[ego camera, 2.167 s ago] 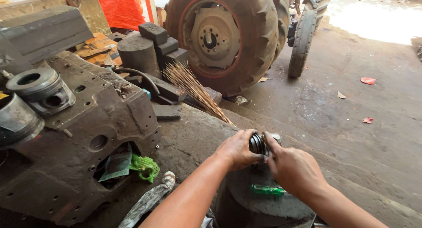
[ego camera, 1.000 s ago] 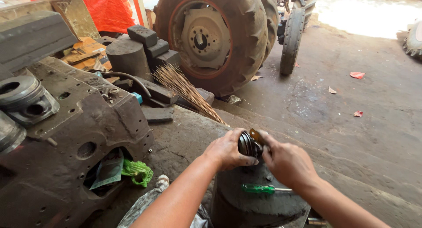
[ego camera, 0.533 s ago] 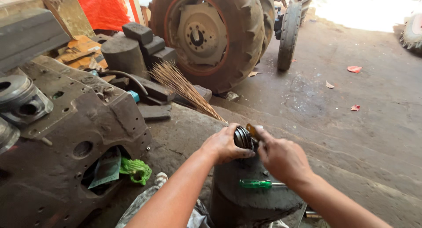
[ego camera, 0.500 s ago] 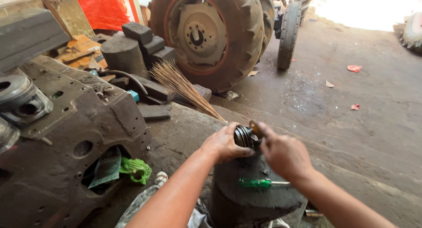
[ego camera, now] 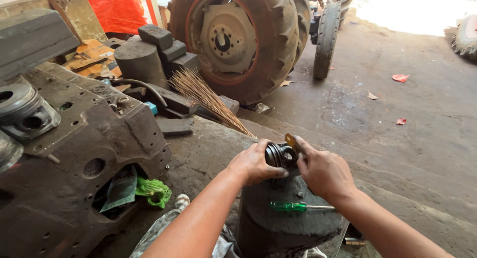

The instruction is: The person uses a small metal scraper to clean the surface of a cylindrical mechanical part held on a metal stand. They repeatedly scrape and rotate the part to remove residue from its exterior.

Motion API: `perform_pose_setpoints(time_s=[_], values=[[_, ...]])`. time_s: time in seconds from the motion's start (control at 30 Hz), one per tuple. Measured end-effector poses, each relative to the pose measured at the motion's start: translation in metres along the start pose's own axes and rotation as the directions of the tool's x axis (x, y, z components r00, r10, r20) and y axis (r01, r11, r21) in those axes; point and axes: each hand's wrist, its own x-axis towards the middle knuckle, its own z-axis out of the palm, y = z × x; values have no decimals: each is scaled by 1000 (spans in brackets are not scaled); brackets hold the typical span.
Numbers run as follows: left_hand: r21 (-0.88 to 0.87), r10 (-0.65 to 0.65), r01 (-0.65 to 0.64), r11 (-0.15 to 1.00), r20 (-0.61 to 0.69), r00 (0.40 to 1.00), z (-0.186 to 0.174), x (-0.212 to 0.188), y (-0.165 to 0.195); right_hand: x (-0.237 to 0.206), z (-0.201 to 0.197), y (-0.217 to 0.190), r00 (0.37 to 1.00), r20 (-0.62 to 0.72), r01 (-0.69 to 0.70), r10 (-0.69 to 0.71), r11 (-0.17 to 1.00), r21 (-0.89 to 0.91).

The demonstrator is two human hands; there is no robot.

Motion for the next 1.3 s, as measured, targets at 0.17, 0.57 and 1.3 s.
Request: perform_pose_setpoints(time_s=[0.17, 0.57, 1.3], values=[[-16, 16, -16, 1000, -21, 1000, 1, 1, -1, 1, 2, -1, 999, -27, 46, -46, 999, -10], [8, 23, -23, 1000, 1, 1000, -1, -2, 0, 6, 5, 5, 1000, 9, 18, -18, 1000, 14], [23, 7, -6, 1000, -13, 1000, -4, -10, 6, 1, -3, 1, 996, -44, 74, -73, 997, 10]])
